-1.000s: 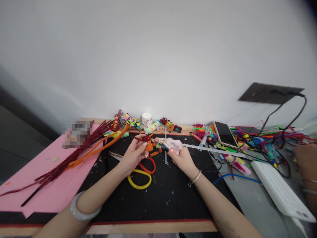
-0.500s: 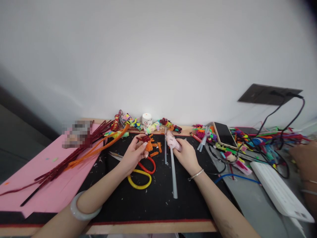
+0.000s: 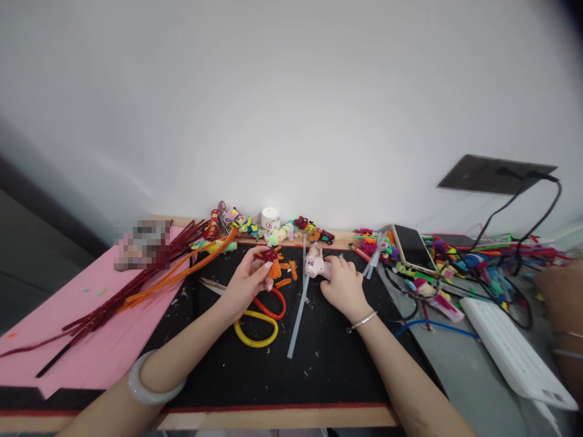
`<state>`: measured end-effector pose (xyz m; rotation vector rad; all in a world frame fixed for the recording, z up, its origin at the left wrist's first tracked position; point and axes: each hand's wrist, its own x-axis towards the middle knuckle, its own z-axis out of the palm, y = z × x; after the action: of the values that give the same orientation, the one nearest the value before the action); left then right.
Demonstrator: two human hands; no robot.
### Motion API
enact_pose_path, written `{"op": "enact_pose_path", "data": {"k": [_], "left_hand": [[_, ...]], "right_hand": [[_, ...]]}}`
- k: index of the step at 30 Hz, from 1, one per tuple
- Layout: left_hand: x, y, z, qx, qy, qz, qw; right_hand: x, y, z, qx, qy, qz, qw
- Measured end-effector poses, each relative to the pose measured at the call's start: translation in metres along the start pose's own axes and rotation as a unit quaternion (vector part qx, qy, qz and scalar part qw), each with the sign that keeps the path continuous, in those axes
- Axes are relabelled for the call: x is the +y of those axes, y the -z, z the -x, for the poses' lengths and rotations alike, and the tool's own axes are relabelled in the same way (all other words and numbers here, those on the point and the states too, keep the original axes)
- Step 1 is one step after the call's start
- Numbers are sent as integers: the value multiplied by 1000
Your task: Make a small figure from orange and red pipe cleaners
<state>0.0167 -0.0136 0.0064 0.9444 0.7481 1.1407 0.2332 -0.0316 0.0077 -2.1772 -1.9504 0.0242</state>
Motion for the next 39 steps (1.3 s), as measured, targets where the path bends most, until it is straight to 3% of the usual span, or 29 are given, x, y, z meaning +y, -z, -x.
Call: {"op": "enact_pose_path", "data": {"k": [4,8,11,15,19,24,30,39], "left_hand": [[-1,1,-1,-9,-8,-26,1000],[-3,2,-2,-21,-30,-85,996],[-5,2,-1,-47,-63,-157,984],[-5,2,3,-69,-85,-247,963],[-4,1,7,-88,-121,-303,941],[-6,0,8,-105,-104,-284,947],[-6,1,6,-119,-26,-224,967],[-5,-1,5,-149,8,-149,978]], "right_hand": [[-2,1,1,5,-5,-11,1000],[-6,6,3,72,31,-56,995],[-10,10,7,110,124,-144,976],[-19,9,17,88,265,-236,931],[-30,4,27,112,311,-260,907],[-34,4,30,125,283,-289,906],[-29,0,26,75,215,-386,894],[-32,2,23,-41,109,-587,801]]}}
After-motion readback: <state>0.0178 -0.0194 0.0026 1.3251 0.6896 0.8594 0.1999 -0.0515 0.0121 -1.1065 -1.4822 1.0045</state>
